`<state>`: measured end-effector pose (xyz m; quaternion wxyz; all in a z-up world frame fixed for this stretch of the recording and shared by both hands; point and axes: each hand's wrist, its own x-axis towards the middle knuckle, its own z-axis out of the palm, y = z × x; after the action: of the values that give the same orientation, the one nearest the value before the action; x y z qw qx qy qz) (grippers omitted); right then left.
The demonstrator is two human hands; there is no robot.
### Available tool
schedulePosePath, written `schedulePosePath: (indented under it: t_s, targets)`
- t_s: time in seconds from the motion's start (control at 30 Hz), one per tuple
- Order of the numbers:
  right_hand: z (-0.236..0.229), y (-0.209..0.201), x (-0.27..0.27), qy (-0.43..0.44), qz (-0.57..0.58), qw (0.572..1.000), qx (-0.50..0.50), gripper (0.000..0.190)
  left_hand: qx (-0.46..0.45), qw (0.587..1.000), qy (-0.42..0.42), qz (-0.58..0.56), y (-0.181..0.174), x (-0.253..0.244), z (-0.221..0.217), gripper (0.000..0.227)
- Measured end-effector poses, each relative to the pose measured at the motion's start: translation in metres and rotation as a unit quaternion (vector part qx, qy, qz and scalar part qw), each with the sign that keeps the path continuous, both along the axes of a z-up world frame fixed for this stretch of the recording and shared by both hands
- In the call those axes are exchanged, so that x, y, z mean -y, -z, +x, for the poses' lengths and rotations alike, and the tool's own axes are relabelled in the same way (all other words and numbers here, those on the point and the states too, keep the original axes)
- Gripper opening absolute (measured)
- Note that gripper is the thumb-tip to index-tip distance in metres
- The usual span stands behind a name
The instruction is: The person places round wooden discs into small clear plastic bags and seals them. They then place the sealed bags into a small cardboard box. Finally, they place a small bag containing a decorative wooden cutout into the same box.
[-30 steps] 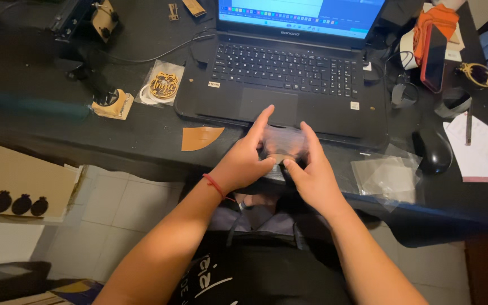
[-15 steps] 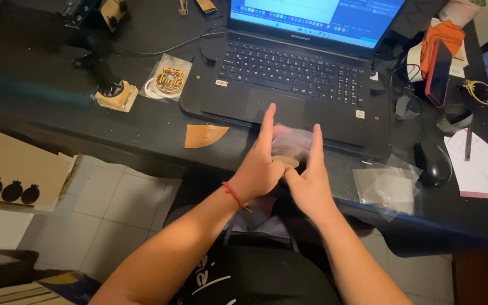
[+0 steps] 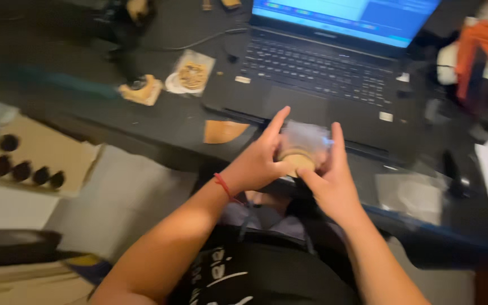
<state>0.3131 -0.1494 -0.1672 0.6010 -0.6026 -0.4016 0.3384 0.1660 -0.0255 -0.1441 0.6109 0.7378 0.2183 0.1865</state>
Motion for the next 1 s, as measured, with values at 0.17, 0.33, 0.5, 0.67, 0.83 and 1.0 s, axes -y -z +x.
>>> schedulePosePath:
  t_s: [0.17,0.33,0.5,0.67,0.83,1.0]
  targets:
    - [-0.009,0.016,-0.015,-0.028,0.032,0.996,-0.079,0.103,0.034,0.993,-0.051,-0.101,0.008,-0.007,-0.023,0.100]
    - [-0.035,-0.004,-0.040,-0.009,-0.007,0.998,-0.069,0.100,0.067,0.978,-0.093,-0.176,-0.002,-0.018,-0.052,0.102]
    - [-0.037,0.003,-0.045,0.040,0.001,0.995,-0.092,0.100,-0.008,0.982,-0.176,-0.065,0.009,-0.021,-0.051,0.087]
    - [-0.048,-0.005,-0.060,0.034,-0.009,0.993,-0.115,0.096,-0.083,0.966,-0.241,-0.049,0.007,-0.029,-0.057,0.074]
    - [-0.084,0.010,-0.119,-0.009,-0.045,0.989,-0.139,0.095,-0.122,0.938,-0.323,-0.010,0.024,-0.067,-0.097,0.057]
    - [-0.112,0.017,-0.175,-0.051,-0.121,0.991,-0.020,0.089,-0.181,0.917,-0.353,0.040,0.034,-0.112,-0.140,0.050]
